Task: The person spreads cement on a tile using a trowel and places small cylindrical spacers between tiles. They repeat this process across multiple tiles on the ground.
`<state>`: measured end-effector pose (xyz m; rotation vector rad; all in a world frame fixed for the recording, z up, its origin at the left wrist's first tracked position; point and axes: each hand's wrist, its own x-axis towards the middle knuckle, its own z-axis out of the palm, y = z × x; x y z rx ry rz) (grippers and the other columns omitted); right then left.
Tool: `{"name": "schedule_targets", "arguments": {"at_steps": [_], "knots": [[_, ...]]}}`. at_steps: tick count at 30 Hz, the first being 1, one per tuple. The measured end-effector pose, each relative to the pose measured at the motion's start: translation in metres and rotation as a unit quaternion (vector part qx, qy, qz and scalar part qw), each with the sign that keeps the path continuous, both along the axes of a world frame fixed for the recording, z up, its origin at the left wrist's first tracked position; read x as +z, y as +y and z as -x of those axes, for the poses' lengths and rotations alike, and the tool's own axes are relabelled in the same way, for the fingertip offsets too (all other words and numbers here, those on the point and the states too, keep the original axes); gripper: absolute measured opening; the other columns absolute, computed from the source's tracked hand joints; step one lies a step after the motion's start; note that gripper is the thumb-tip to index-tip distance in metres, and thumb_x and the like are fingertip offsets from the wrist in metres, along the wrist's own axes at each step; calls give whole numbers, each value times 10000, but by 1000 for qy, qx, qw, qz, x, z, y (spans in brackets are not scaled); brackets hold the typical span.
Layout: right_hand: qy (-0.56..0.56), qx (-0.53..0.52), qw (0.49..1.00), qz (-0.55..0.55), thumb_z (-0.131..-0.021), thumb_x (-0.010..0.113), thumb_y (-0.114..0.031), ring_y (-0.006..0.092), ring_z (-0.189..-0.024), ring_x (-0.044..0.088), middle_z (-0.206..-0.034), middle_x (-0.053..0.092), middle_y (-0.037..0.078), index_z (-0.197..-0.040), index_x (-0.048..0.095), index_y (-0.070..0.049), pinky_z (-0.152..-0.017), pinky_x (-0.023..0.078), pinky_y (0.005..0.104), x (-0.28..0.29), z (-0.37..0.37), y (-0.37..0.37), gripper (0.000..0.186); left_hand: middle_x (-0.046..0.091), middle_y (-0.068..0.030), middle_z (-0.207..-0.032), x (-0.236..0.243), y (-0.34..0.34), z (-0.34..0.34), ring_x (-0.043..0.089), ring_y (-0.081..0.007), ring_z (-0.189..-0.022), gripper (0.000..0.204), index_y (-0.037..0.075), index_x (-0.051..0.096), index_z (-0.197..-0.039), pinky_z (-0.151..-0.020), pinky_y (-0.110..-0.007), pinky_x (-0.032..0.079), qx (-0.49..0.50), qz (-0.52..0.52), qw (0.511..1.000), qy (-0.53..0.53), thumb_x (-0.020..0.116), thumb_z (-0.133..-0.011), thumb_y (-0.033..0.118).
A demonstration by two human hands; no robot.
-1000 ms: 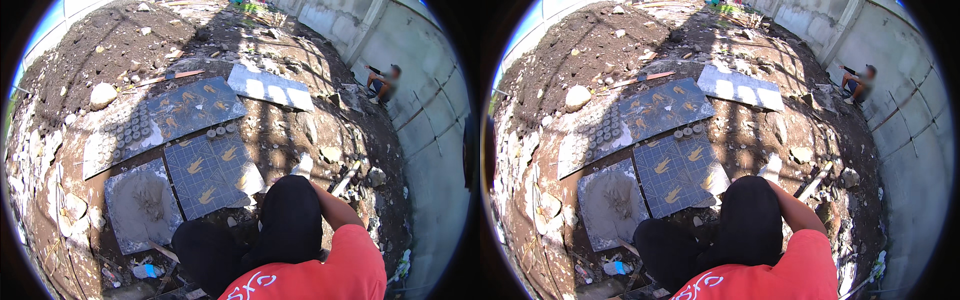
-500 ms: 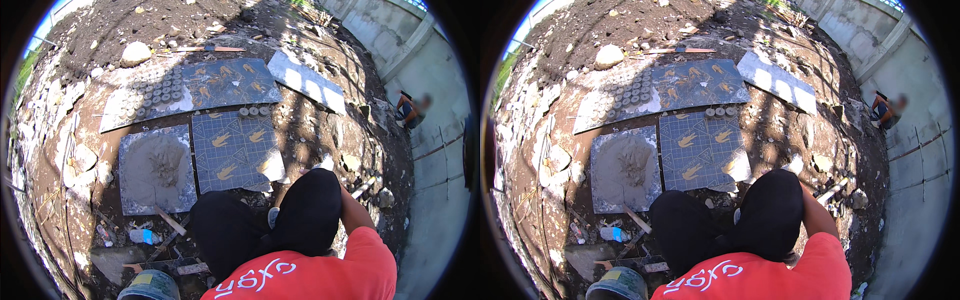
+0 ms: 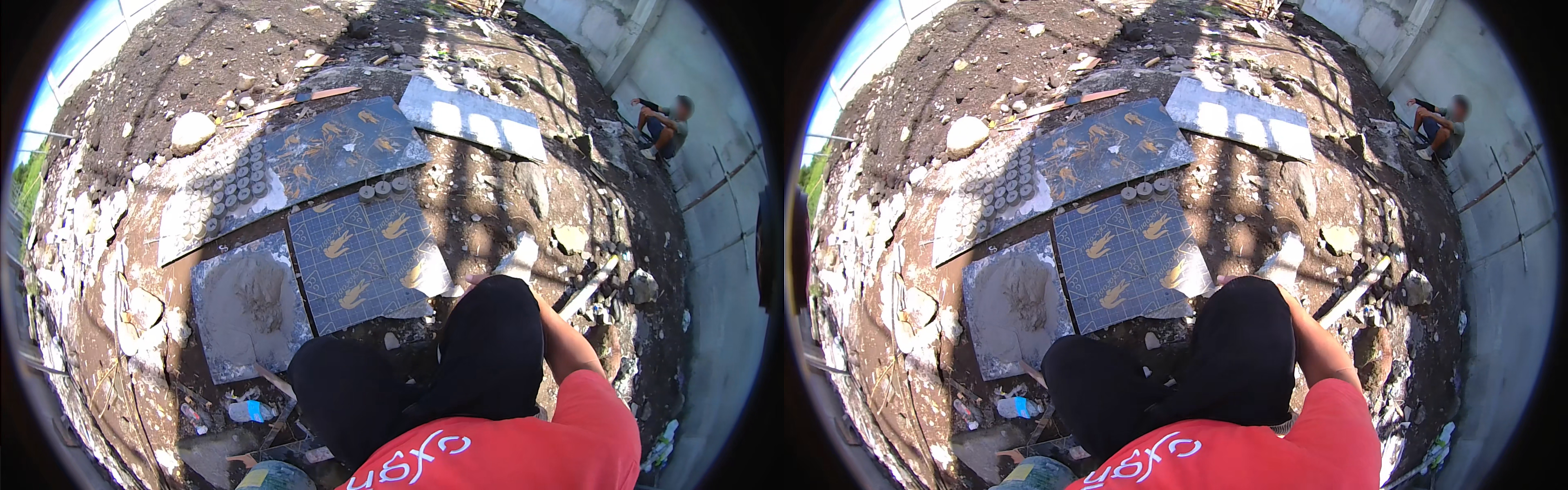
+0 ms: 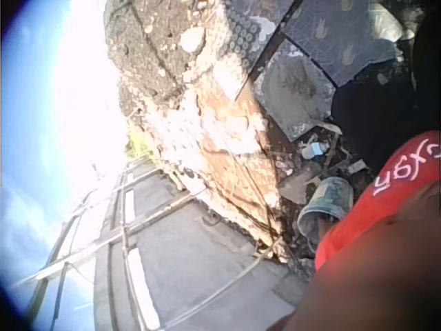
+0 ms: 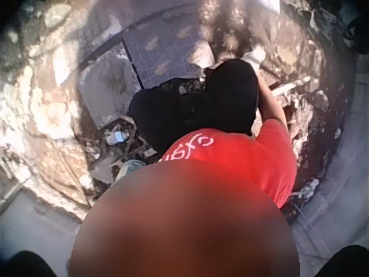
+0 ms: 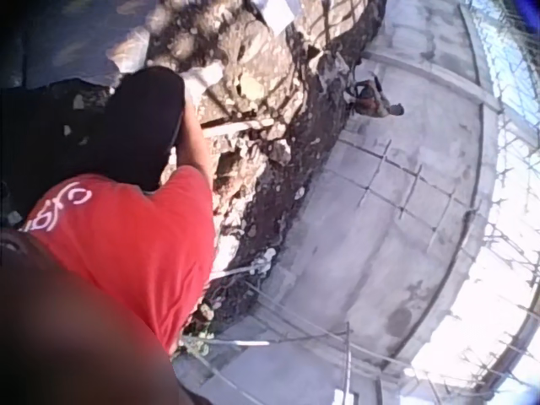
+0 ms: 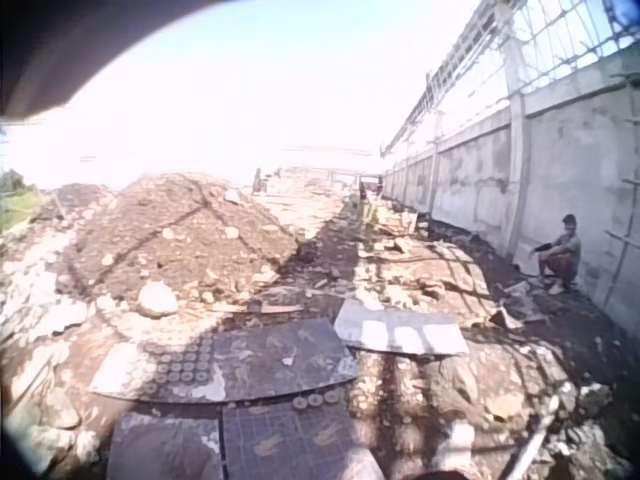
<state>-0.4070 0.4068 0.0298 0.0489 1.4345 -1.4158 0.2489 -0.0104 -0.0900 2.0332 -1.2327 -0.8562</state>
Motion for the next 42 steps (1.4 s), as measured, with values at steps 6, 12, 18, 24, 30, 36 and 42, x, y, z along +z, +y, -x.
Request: {"name": "schedule_targets", "arguments": {"at_steps": [6,12,18,24,30,36,42], "knots": [[21,37,998,-53,-1010,621,-280,199,-1041,675,-1110,717,116,-1247,669,-7,-916,531,334,8,22,-2,365,706,-89,-951,15,-14,43,636,-162,-748,434,59,660,-1154,-651,-312,519,-15,26,999,-29,633,-976,453],[74,133,988,-22,-1008,618,-276,205,-1067,668,-1139,710,116,-1280,651,-7,-930,526,344,-58,55,-1,384,705,-89,-956,32,-28,102,635,-161,-753,438,56,658,-1159,-654,-310,517,-39,48,992,-107,634,-975,454],[128,212,969,19,-1006,616,-273,211,-1093,660,-1169,702,115,-1313,632,-8,-944,521,353,-91,76,-10,405,704,-89,-961,53,-33,89,635,-160,-759,443,54,656,-1164,-656,-308,516,3,83,983,-165,636,-975,454],[308,299,903,-26,-980,655,-291,190,-971,664,-1032,709,71,-1227,663,2,-854,513,351,-90,86,-19,384,703,-89,-966,141,-7,-60,634,-160,-764,447,52,654,-1169,-659,-306,514,123,291,920,-233,637,-975,454],[312,351,880,-73,-999,629,-406,85,-597,539,-678,582,-3,-914,675,-45,-567,427,274,-22,112,-55,374,623,-63,-987,219,14,60,549,-116,-786,494,53,529,-1371,-648,-267,434,-124,316,935,-105,621,-1004,369],[484,396,779,-36,-977,586,-502,280,-874,697,-904,710,162,-1076,674,-8,-768,526,396,78,107,-95,512,645,-125,-1179,231,57,357,627,-230,-1037,531,37,548,-1344,-947,-352,488,-495,104,863,-9,757,-887,209],[515,535,670,3,-964,584,-484,305,-944,709,-978,728,139,-1196,664,-31,-854,533,433,129,82,-177,515,696,-183,-1181,179,121,533,668,-353,-1113,674,64,605,-1309,-955,-434,510,-839,-78,477,-252,749,-807,489]]}}
